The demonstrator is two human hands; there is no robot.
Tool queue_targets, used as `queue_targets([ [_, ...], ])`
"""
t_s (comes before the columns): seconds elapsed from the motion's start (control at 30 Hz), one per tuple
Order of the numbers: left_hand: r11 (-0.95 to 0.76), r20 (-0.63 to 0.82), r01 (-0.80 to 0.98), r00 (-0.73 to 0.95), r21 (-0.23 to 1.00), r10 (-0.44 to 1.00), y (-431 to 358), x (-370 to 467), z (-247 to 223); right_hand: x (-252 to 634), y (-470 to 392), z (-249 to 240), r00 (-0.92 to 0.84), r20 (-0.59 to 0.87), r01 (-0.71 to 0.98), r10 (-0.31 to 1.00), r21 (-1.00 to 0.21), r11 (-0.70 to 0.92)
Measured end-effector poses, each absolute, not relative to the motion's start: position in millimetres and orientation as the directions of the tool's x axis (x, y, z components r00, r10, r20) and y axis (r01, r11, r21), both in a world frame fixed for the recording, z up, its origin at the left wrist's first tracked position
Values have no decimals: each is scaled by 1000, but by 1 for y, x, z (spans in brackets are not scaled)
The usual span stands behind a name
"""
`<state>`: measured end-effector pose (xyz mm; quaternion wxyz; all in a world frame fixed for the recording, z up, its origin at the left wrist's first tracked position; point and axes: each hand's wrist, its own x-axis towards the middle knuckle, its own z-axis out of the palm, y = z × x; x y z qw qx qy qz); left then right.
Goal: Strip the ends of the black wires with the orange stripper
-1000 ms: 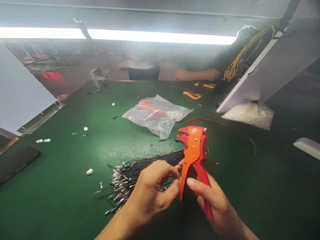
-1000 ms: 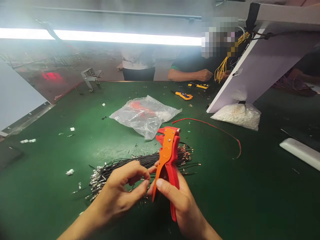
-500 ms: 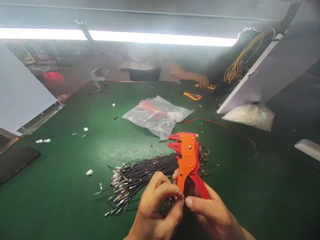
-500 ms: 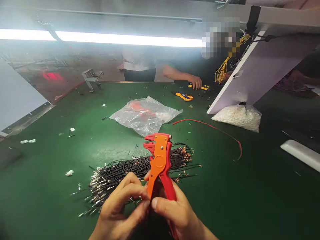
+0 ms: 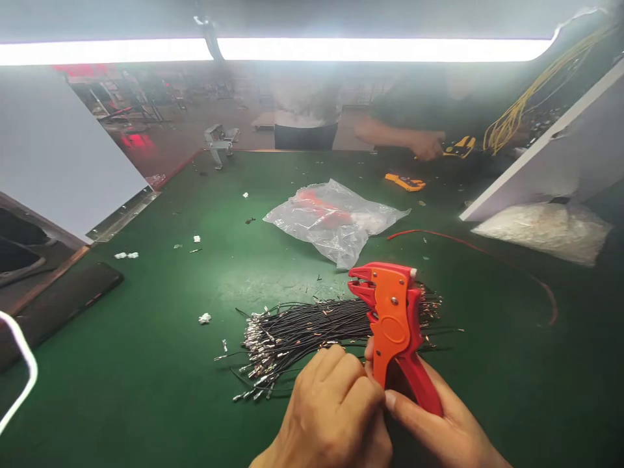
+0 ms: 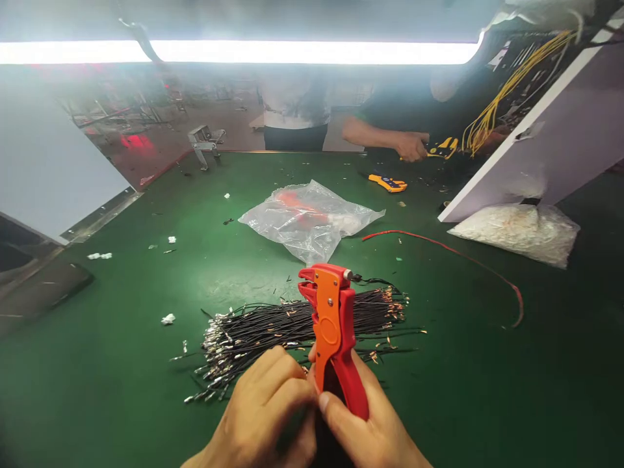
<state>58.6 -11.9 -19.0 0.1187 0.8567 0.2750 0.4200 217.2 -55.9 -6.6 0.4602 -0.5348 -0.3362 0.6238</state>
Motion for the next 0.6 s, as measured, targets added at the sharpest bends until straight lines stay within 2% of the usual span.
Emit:
queue_targets([
  [0.13, -840, 685, 477, 522, 258, 507, -12, 58, -15, 216, -54, -17, 86, -382, -144, 920, -919, -368],
  [0.23, -840, 674, 478, 535, 256, 509, -13, 57, -16, 221, -55, -24, 43, -378, -139, 925, -919, -370],
  [0.3, -831, 677, 452, 504, 323, 537, -14, 55, -18, 223, -57, -23, 32, -398, -182, 917, -904, -387],
  [0.4, -752, 681, 383, 329, 537, 654, -15, 52, -18, 219, -60, -14, -30, -415, -319, 909, -858, -402],
  [0.5, -549, 556, 374, 99, 748, 825, -14, 46, -9, 210, -57, -11, -150, -308, -481, 939, -807, -342],
  [0.6, -413, 458, 384, -31, 826, 888, -12, 39, 1, 204, -46, -19, -245, -315, -557, 917, -728, -399],
])
